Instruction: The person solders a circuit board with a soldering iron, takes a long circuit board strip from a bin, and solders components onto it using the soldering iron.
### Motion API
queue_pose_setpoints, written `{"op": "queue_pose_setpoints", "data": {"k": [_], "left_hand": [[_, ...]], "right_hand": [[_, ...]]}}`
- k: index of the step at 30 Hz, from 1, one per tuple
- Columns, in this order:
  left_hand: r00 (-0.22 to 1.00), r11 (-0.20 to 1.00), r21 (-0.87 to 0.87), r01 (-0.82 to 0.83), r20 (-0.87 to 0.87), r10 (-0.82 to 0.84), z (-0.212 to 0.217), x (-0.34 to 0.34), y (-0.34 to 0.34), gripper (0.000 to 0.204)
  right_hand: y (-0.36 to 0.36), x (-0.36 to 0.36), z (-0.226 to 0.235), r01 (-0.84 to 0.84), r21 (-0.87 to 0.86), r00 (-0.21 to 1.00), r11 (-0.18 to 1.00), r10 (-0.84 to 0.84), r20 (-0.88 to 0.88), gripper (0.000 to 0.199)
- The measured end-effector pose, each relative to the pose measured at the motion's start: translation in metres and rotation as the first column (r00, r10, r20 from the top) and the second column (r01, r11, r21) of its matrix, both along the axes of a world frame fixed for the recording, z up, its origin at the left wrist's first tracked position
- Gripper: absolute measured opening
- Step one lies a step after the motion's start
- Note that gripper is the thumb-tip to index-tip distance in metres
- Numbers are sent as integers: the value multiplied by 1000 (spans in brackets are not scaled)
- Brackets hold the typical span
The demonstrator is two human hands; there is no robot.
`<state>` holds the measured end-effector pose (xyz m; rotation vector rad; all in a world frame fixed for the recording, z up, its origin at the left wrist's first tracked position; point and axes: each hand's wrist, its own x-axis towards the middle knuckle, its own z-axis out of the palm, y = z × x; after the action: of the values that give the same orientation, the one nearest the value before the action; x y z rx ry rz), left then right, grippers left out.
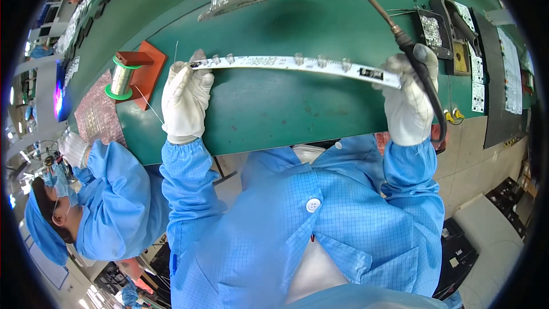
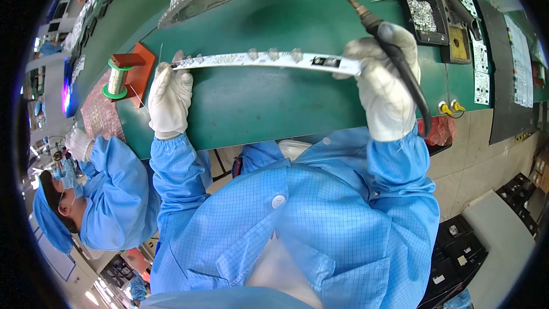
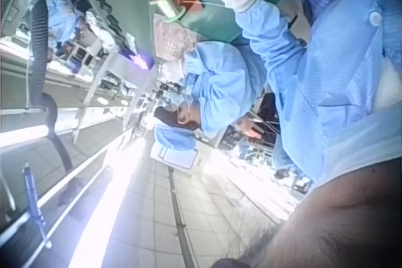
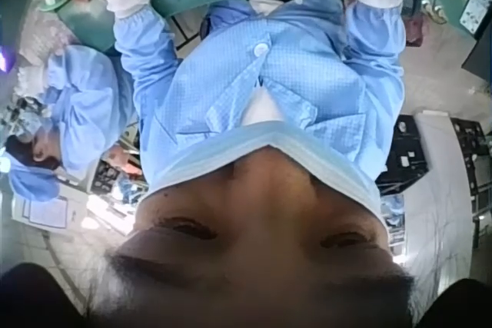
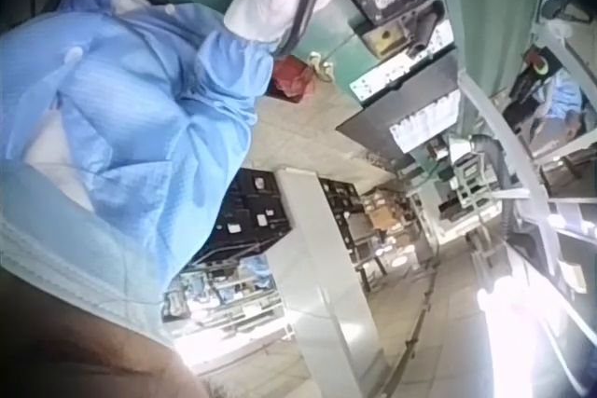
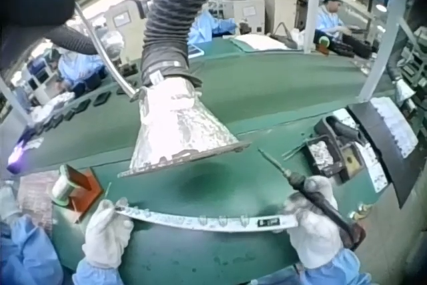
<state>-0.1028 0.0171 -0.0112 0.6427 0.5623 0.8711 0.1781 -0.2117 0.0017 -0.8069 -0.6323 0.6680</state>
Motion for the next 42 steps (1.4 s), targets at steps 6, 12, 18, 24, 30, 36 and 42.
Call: {"op": "queue_pose_setpoints", "data": {"k": [6, 12, 18, 24, 30, 36, 42], "left_hand": [[995, 999, 1, 43, -91, -42, 0, 4, 5, 15], [990, 996, 1, 87, -115, -86, 1, 8, 6, 13], [996, 997, -12, 75, -57, -75, 1, 5, 2, 12], [995, 998, 47, 39, 88, -43, -1, 5, -8, 17], [989, 994, 66, 86, 111, -93, 0, 8, -10, 23], [986, 991, 49, 121, 108, -126, 1, 1, -8, 27], [984, 992, 16, 129, 118, -130, 7, 2, -13, 28]], "right_hand": [[-5, -19, 21, -79, 73, 996, 994, 76, 47, 54], [-10, -27, 29, -77, 71, 996, 994, 73, 55, 53], [-11, -26, 31, -14, 52, 998, 999, 10, 61, 51], [-11, 2, 17, 231, -137, 970, 963, -218, 105, 42], [-5, 6, -2, 414, -219, 875, 883, -320, 364, 41], [-1, 4, -6, 483, -278, 834, 830, -340, 434, 41], [3, 1, -5, 518, -274, 820, 810, -379, 429, 40]]}}
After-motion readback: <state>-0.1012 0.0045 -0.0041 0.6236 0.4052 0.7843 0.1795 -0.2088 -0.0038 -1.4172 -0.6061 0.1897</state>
